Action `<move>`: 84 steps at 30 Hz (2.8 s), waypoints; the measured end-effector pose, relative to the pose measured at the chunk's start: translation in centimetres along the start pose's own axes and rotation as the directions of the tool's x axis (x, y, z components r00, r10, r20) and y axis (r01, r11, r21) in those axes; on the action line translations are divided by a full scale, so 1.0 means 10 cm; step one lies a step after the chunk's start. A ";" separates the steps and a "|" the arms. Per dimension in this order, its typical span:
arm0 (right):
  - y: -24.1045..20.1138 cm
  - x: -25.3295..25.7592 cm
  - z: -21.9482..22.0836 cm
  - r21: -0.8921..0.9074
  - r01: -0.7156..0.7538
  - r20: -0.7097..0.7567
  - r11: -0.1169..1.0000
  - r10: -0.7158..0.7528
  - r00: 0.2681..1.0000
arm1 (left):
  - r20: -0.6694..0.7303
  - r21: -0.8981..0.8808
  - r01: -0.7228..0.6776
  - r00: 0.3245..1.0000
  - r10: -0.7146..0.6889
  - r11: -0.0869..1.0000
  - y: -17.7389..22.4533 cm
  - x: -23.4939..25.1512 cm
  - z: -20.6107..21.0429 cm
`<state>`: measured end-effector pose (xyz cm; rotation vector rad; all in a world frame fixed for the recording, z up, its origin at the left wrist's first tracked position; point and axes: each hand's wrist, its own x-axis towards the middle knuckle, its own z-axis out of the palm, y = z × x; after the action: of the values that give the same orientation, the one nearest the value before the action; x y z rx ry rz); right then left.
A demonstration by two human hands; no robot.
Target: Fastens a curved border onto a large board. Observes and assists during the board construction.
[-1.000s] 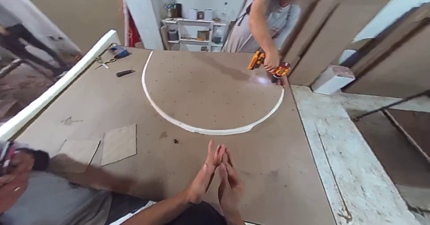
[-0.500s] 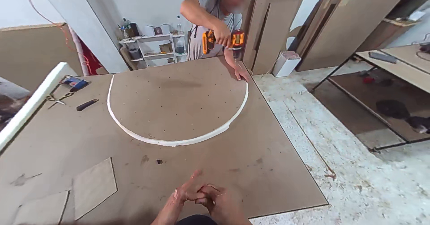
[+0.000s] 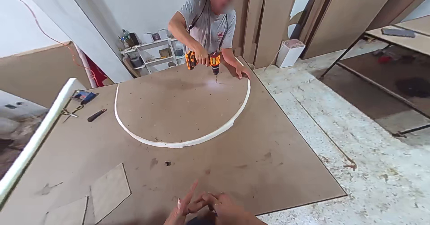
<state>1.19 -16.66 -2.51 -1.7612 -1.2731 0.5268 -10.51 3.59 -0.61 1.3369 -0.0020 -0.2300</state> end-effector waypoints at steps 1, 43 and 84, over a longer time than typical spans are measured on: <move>0.00 0.00 0.01 -0.023 0.020 -0.019 1.000 -0.020 1.000 | -0.010 -0.011 0.008 1.000 -0.008 1.000 0.00 -0.01 0.03; 0.27 0.34 0.05 -0.418 0.287 -0.419 0.862 -0.463 0.781 | -0.137 -0.566 -0.020 0.988 -0.069 0.824 0.26 0.08 0.06; 0.05 0.12 0.24 -0.088 -0.030 -0.267 0.996 0.005 0.964 | -0.310 -0.166 0.077 0.942 -0.126 0.983 0.12 -0.19 0.18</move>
<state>0.14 -14.69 -4.02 -1.8496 -1.1075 0.2330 -12.36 2.43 1.21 1.2104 0.3532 -0.0958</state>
